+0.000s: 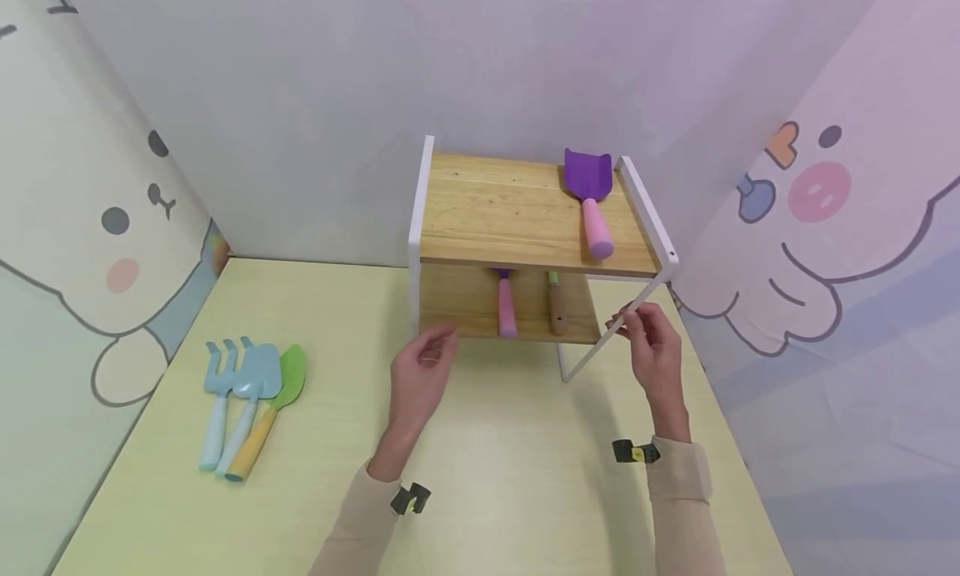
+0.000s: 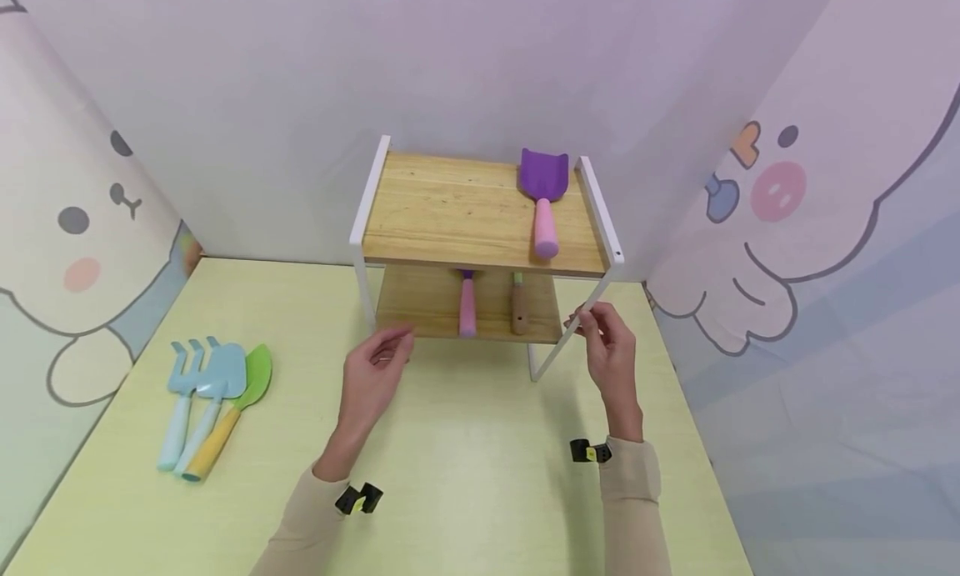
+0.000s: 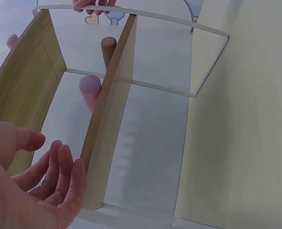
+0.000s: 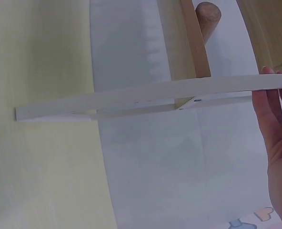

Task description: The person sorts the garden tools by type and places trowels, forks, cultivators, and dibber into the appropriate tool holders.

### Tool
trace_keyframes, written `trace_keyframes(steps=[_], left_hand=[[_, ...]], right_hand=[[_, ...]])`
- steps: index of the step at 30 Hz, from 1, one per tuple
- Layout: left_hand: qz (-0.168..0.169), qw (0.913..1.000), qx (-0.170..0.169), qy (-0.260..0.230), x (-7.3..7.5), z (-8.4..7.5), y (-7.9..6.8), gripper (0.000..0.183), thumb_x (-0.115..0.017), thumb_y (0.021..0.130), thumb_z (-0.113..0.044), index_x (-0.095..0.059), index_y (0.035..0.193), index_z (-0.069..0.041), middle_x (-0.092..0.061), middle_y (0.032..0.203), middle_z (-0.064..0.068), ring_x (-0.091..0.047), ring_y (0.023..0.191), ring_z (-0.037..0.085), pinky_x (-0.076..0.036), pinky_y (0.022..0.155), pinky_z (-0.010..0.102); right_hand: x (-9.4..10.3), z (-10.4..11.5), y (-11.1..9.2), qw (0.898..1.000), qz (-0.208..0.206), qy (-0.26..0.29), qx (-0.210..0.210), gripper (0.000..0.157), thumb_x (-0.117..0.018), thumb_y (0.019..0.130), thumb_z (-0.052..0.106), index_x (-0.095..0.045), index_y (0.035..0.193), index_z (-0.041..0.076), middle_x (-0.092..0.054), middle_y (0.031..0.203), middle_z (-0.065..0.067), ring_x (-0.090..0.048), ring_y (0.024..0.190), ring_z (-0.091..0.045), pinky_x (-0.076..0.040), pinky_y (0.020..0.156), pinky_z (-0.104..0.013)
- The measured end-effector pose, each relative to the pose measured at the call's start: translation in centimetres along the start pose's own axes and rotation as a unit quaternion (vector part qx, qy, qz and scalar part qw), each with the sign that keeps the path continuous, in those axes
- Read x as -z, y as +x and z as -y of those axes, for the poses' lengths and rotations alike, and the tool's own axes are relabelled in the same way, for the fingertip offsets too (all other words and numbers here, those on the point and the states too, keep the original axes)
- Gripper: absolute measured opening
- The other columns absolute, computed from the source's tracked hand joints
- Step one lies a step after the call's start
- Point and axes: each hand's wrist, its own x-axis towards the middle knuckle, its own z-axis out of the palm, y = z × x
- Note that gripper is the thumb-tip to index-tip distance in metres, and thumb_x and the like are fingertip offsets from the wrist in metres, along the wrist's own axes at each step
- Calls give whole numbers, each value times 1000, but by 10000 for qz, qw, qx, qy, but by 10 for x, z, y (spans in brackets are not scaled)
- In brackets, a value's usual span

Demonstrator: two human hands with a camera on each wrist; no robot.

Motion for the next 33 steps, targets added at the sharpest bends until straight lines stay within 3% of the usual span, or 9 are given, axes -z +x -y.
trace_keyframes(steps=[4,8,11,15,19,27,33], left_hand=[[-59,9999,-66,104,7,4,-4,19,-72,97,-12,-75,112,0,-74,94,15,-69,81,25,-56,71,20],[-109,9994,-144,299,14,-14,-11,15,-70,97,-2,-74,109,5,-73,91,17,-67,77,16,-56,70,19],[-142,9987,-141,472,21,-18,-15,13,-68,96,4,-72,107,9,-72,90,22,-68,77,21,-56,70,18],[-220,9980,-145,581,31,6,-13,14,-71,96,-1,-74,108,5,-73,91,22,-70,79,32,-54,71,16],[-237,9977,-210,600,40,16,-14,15,-73,97,-7,-76,109,0,-74,92,18,-70,80,33,-55,72,17],[-260,9957,-254,857,52,21,-22,13,-73,97,-12,-77,106,-5,-75,88,5,-69,76,16,-56,72,21],[-227,9946,-143,998,59,26,-29,14,-73,97,-11,-77,107,-3,-75,90,6,-68,78,11,-56,74,19]], right_hand=[[-1,3,0,10000,13,-78,-1,10,-51,100,-15,-53,108,-21,-66,94,-6,-72,87,-8,-58,84,-22],[2,-11,-2,9999,-1,-121,17,10,-52,101,-12,-55,109,-19,-66,95,-5,-72,87,-8,-59,83,-23],[4,-22,-3,10000,-8,-68,29,11,-52,101,-12,-55,110,-19,-65,95,-7,-72,88,-8,-59,84,-22],[5,-23,-3,9999,-35,-106,-13,12,-52,101,-12,-56,111,-18,-65,96,-9,-72,88,-9,-59,83,-23],[6,-23,-3,9998,-68,-182,-18,12,-53,102,-10,-57,110,-17,-66,95,-6,-72,87,-9,-59,83,-23],[5,-24,-2,9999,-83,88,48,11,-52,101,-13,-55,108,-21,-67,96,-5,-73,87,-9,-59,83,-22],[4,-23,-1,9999,-135,30,34,11,-51,102,-12,-56,108,-20,-68,95,-2,-72,86,-8,-59,82,-23]])
